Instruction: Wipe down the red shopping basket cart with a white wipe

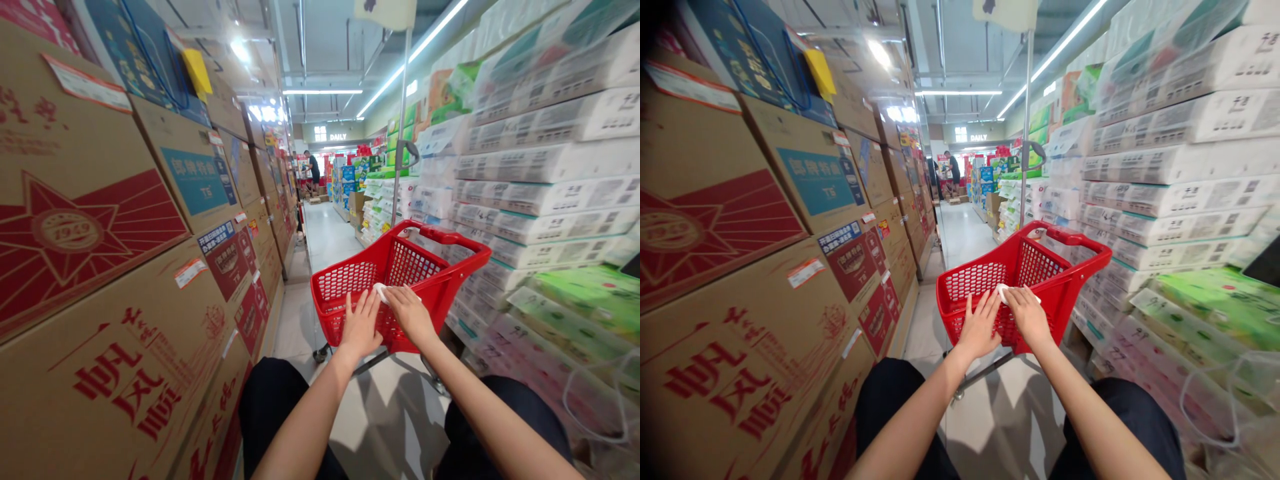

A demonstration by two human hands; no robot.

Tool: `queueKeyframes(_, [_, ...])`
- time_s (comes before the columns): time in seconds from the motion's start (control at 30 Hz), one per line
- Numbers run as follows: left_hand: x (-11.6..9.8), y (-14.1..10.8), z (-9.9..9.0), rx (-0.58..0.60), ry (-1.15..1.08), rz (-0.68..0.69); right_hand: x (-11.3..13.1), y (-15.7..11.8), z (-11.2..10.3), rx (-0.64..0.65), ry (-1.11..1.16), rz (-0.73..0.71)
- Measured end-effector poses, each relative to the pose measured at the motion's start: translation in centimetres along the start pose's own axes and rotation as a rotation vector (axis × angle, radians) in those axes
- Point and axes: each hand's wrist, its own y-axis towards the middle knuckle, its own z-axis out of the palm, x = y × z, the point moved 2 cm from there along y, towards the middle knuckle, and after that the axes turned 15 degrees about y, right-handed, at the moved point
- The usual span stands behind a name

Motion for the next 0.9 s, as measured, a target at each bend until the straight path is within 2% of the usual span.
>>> queueKeyframes(0.13, [0.4,-0.3,-0.2,0.0,0.01,0.016,-2.0,-0.3,-1.9,0.028,-0.005,-0.016])
queueKeyframes(0.27, [0.1,-0.3,-0.3,-0.001,0.006,0.008,-4.4,-0.8,-3.5,-0.016,-0.061,0.06])
queueKeyframes(0.37, [-0.3,-0.1,-0.3,-0.004,-0.009,0.012,-3.4,-0.8,-2.8,-0.046,-0.061,0.07])
queueKeyframes(0.5, [-0.3,-0.2,-0.4,-0.008,-0.019,0.023,-0.3,-0.7,-0.7,-0.047,0.0,0.006])
queueKeyframes(0.57, [-0.1,-0.4,-0.5,-0.01,-0.019,0.029,0.1,-0.8,-0.5,-0.037,0.017,-0.026])
queueKeyframes(0.7, [0.3,-0.7,-0.7,-0.016,-0.03,0.041,-2.7,-1.2,-2.6,-0.013,0.001,-0.022])
queueKeyframes(0.8, [0.2,-0.7,-0.7,-0.013,-0.025,0.031,-5.2,-1.5,-4.4,-0.078,-0.047,0.056])
queueKeyframes(0.9, [0.0,-0.4,-0.5,-0.007,-0.009,0.024,-5.0,-1.4,-4.0,-0.105,-0.074,0.091])
